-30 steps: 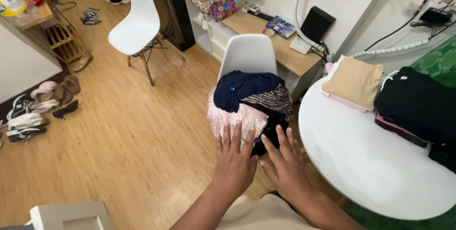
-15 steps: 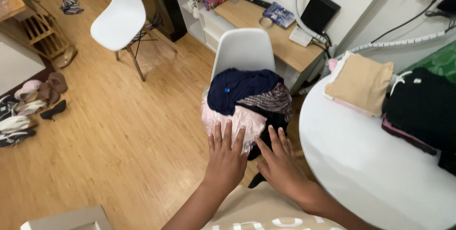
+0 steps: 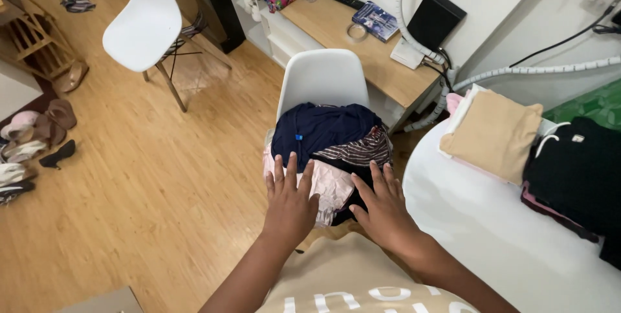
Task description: The person folds a variety of clothing items, including a floral top, pink shorts, black pants, and a pink dress, on a white table. They smooth each item and fold it into a neat stack, occasionally moving between the table and a nearby chair to retrieve more clothes.
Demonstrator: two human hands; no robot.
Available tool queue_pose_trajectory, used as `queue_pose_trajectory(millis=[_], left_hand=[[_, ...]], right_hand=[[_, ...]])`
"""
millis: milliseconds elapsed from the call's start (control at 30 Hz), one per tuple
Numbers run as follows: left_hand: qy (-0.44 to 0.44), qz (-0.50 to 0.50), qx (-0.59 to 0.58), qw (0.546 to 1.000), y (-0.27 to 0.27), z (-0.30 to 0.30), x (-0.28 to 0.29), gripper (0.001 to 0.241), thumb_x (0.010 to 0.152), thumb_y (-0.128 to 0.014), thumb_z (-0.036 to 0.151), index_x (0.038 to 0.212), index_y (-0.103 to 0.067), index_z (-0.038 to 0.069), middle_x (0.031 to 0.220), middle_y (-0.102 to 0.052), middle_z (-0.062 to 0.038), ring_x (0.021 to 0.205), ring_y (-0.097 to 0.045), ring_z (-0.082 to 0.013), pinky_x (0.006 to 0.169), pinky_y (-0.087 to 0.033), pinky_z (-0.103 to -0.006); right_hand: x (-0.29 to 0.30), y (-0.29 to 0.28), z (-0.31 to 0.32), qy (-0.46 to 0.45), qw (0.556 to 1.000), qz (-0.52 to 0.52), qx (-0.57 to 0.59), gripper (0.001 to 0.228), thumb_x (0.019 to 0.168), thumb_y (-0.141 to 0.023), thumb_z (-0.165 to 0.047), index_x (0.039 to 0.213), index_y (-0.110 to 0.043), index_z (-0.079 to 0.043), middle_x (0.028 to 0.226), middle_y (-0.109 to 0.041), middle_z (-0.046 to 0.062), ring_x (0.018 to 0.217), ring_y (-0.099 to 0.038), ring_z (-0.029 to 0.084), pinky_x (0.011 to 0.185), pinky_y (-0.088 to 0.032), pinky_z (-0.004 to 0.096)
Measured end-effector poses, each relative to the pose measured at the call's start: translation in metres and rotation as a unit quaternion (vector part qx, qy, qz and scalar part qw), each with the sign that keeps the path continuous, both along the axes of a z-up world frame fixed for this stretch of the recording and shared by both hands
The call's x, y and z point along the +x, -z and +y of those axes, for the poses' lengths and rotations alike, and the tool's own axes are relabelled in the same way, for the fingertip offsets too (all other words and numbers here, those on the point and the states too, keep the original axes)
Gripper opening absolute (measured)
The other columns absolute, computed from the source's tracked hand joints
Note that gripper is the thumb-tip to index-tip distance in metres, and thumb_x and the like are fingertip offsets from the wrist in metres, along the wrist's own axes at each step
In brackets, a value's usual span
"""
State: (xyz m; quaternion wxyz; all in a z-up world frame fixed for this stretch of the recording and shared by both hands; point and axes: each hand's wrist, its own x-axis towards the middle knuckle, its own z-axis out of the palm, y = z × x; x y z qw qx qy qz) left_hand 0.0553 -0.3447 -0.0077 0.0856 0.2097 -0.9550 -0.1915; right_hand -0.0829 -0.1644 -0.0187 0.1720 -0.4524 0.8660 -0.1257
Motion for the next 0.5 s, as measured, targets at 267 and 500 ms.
queue_pose_trajectory(millis=[267,500], left_hand=[[-0.001,-0.042,0.004,0.999,0.022,-0.034,-0.014,0.075,0.087,-0.068,0.025,0.153,-0.036,0.010,0.161,-0.021,-0.027,0.150,-0.010,-0.0521,0.117,-0.013,-0.0659],[0.086,-0.018,0.007,0.996,0.036,-0.080,-0.037,0.071,0.088,-0.068,0.025,0.151,-0.041,0.009,0.161,-0.026,-0.026,0.151,-0.013,-0.0504,0.118,-0.013,-0.0675]], right_hand=[[-0.013,0.032,-0.006,0.024,0.999,-0.014,0.045,0.073,0.093,-0.064,-0.041,0.158,-0.037,-0.021,0.166,-0.007,0.022,0.152,-0.001,0.047,0.118,-0.013,0.060],[-0.003,0.038,-0.036,0.091,0.993,-0.024,0.065,0.071,0.091,-0.065,-0.039,0.156,-0.041,-0.023,0.168,-0.010,0.020,0.153,-0.003,0.044,0.120,-0.014,0.058]])
